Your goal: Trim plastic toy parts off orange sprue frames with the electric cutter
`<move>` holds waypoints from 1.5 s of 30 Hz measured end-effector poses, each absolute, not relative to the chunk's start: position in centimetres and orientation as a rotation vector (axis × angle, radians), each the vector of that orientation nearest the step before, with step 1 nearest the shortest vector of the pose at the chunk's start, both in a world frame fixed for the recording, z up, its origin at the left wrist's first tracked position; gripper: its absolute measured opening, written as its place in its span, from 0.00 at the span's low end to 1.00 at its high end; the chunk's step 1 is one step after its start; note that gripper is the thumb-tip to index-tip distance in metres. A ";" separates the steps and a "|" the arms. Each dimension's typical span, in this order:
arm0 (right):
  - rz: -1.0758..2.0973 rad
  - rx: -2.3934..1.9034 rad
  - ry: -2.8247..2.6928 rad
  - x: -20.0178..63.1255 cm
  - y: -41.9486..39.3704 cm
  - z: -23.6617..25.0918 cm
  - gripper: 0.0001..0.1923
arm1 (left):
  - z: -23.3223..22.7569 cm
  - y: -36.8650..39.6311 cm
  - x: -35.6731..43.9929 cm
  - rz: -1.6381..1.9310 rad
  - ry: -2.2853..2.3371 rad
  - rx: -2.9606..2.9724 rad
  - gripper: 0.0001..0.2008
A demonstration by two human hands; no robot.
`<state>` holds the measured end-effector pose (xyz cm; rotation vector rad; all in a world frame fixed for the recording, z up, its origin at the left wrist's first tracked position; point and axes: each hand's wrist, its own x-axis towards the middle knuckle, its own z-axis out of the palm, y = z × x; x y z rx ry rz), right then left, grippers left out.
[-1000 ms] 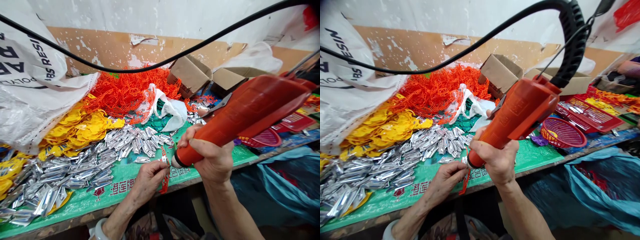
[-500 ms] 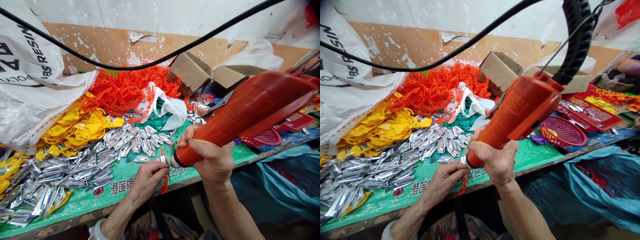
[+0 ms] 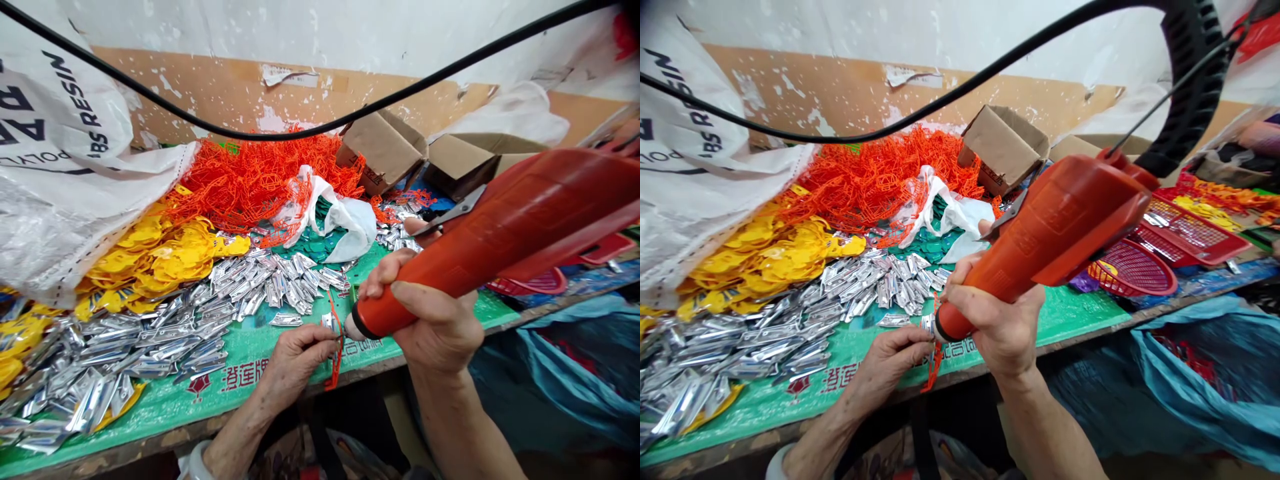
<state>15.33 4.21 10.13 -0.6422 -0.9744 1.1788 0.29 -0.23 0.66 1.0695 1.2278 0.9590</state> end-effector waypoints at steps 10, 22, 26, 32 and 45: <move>1.201 -0.621 -0.965 15.2 4.3 10.1 0.09 | 0.5 -0.2 0.4 0.952 1.206 1.021 0.06; 1.159 -0.686 -0.953 15.2 4.7 10.2 0.08 | -0.3 -0.3 0.7 0.979 1.214 1.049 0.11; 1.129 -0.651 -0.995 15.4 4.9 10.7 0.07 | 0.2 -0.5 0.7 1.004 1.330 1.232 0.07; 1.121 -0.599 -1.015 15.5 4.8 10.8 0.04 | 0.6 -0.7 0.6 1.064 1.510 1.509 0.08; 1.178 -0.597 -0.963 15.3 4.1 10.7 0.05 | 0.4 -0.9 -0.4 0.937 1.375 1.315 0.14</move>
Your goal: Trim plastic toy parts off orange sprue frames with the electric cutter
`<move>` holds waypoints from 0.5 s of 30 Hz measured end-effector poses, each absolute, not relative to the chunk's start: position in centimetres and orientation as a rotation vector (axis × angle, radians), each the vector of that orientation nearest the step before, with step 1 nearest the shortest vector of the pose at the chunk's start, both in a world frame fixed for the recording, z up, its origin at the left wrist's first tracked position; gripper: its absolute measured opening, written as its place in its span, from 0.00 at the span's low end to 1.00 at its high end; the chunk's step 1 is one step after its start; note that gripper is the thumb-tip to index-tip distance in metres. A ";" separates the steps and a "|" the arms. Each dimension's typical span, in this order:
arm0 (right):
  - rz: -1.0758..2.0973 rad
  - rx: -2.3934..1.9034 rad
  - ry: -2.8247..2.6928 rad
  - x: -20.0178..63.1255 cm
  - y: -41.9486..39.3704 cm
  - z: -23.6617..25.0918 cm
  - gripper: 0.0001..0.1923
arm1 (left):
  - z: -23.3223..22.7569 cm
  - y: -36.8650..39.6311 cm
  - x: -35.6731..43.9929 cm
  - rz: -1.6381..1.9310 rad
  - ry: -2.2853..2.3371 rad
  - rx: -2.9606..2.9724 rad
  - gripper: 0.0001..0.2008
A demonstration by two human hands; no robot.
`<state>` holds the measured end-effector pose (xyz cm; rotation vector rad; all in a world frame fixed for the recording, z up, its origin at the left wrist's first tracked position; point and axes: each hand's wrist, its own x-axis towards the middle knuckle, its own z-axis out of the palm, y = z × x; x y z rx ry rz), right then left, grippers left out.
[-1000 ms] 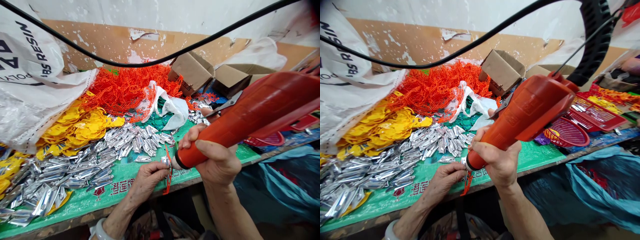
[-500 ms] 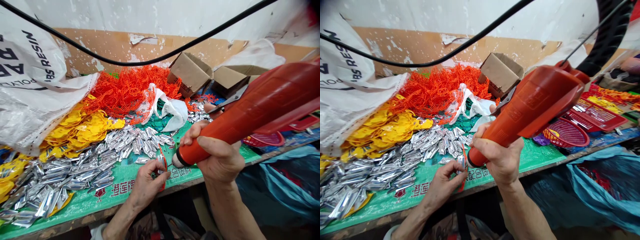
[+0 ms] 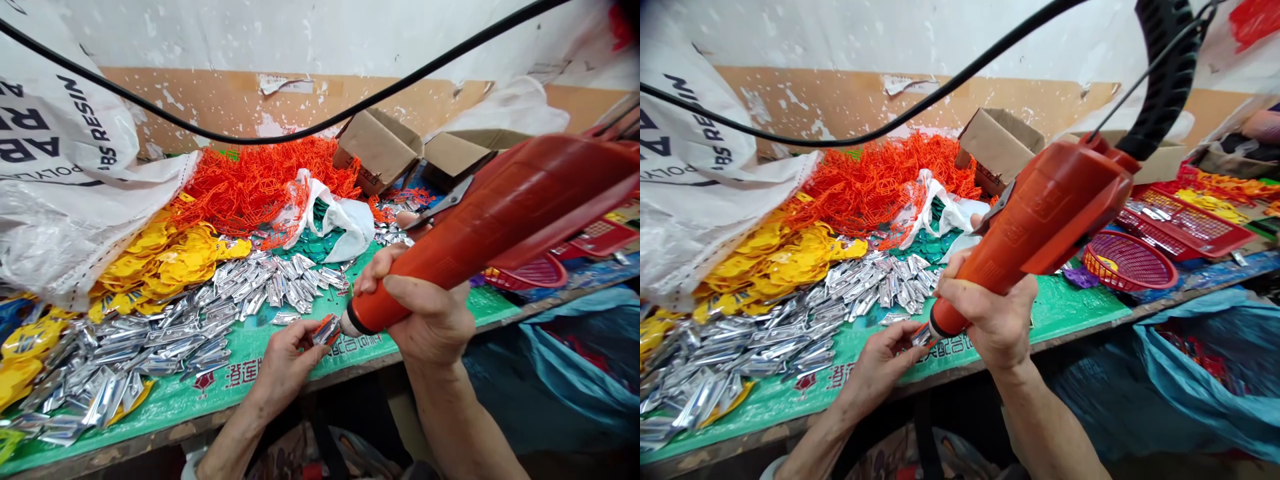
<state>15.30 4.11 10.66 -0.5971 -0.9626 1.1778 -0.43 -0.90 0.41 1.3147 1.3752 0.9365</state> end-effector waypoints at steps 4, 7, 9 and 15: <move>1.185 -0.606 -0.978 15.1 4.0 10.1 0.07 | 0.4 -1.1 -0.2 0.947 1.336 1.146 0.11; 1.189 -0.618 -0.969 15.0 4.1 9.7 0.11 | 0.4 -1.1 0.2 0.961 1.374 1.175 0.11; 1.184 -0.635 -0.962 14.9 4.1 9.6 0.09 | 0.5 -1.0 0.4 0.970 1.390 1.208 0.11; 1.206 -0.647 -0.933 14.8 4.2 9.5 0.08 | 1.0 -0.9 0.9 0.973 1.438 1.328 0.09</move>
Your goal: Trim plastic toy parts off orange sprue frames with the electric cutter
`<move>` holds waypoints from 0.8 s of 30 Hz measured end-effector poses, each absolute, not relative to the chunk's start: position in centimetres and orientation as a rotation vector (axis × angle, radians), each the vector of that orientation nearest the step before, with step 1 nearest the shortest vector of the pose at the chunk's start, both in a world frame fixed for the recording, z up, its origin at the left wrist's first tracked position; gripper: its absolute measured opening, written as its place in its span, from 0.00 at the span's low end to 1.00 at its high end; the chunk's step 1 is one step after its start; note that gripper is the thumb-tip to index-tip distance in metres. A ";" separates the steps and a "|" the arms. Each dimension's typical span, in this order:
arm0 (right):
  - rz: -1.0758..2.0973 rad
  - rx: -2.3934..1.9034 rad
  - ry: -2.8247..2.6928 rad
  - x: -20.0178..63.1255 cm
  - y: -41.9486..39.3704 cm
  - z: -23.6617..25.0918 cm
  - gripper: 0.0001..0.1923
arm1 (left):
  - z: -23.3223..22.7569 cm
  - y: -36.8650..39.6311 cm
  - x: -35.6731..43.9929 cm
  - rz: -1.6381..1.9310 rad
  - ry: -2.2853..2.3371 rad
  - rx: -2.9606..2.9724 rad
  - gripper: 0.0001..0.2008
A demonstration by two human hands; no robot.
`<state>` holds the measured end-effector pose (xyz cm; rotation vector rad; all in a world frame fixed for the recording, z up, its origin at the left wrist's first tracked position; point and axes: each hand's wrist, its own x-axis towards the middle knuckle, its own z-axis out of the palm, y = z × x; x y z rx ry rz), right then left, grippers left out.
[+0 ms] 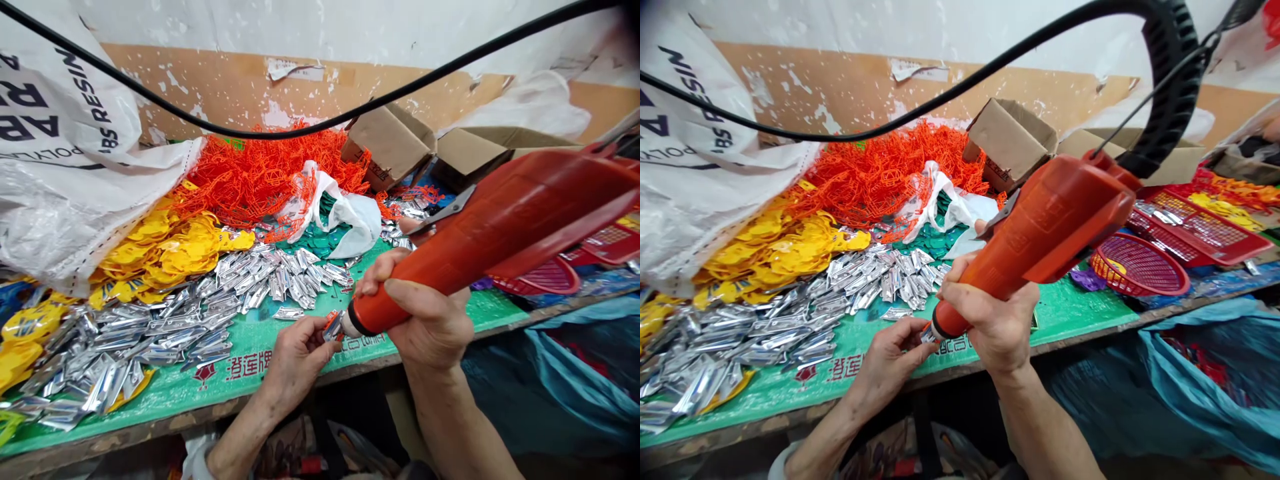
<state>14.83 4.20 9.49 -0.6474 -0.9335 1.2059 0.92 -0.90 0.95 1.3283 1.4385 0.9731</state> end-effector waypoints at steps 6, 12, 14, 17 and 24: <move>1.218 -0.621 -0.959 14.9 4.2 9.2 0.12 | 0.9 -1.0 1.1 1.021 1.468 1.446 0.09; 1.210 -0.633 -0.974 14.8 4.0 9.2 0.11 | 0.9 -1.1 1.2 1.036 1.464 1.488 0.10; 1.213 -0.631 -0.971 14.7 4.0 9.2 0.12 | 0.9 -1.2 1.2 1.033 1.473 1.503 0.10; 1.215 -0.629 -0.972 14.7 4.1 9.1 0.12 | 0.7 -1.3 1.2 1.025 1.479 1.525 0.10; 1.198 -0.635 -0.992 14.7 4.1 8.8 0.07 | 0.5 -1.3 1.3 1.033 1.475 1.517 0.09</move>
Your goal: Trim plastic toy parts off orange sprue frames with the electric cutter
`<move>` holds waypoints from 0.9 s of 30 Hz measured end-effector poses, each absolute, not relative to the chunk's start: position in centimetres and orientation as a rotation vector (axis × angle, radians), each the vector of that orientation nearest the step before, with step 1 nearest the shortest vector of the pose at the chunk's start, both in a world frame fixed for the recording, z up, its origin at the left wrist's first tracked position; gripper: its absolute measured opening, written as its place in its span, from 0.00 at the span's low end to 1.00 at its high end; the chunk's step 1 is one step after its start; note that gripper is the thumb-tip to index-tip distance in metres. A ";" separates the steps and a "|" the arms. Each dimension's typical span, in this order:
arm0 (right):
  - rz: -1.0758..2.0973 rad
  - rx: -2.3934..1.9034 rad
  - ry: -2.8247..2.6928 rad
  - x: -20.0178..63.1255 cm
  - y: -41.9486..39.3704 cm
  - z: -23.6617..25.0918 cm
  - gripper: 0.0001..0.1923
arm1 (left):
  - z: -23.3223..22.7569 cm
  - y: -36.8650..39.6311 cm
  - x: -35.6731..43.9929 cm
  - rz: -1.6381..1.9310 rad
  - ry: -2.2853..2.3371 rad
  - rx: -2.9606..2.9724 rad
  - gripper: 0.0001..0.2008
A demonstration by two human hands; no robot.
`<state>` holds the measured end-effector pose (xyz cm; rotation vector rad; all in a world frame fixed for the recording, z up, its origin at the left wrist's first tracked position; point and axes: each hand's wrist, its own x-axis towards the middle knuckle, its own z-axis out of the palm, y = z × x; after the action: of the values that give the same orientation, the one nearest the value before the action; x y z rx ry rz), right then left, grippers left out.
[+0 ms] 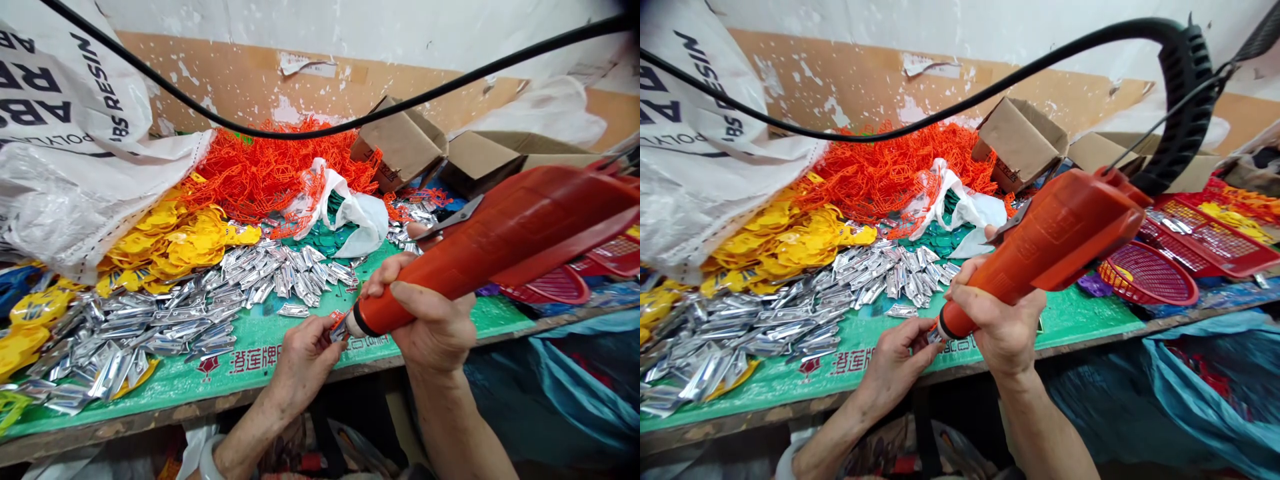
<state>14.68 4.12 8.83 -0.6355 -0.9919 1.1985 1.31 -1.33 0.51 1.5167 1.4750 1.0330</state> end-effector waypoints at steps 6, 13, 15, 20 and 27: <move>1.181 -0.647 -0.969 14.5 4.1 9.0 0.14 | 0.4 -1.3 1.5 1.048 1.477 1.458 0.08; 1.105 -0.732 -0.988 14.3 3.4 9.0 0.12 | 0.8 -1.5 1.8 1.028 1.465 1.327 0.09; 1.070 -0.768 -1.021 14.3 3.2 8.9 0.09 | 1.0 -1.5 1.9 1.016 1.465 1.283 0.10; 1.033 -0.809 -1.086 14.1 2.7 8.9 0.10 | 1.2 -1.4 2.2 0.987 1.501 1.240 0.09; 1.013 -0.810 -1.186 14.0 2.4 8.5 0.16 | 1.1 -1.3 2.7 1.005 1.564 1.280 0.04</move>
<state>14.02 2.44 8.53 -0.8096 -1.1862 1.0127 2.68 -1.29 1.10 1.2801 1.5642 1.0052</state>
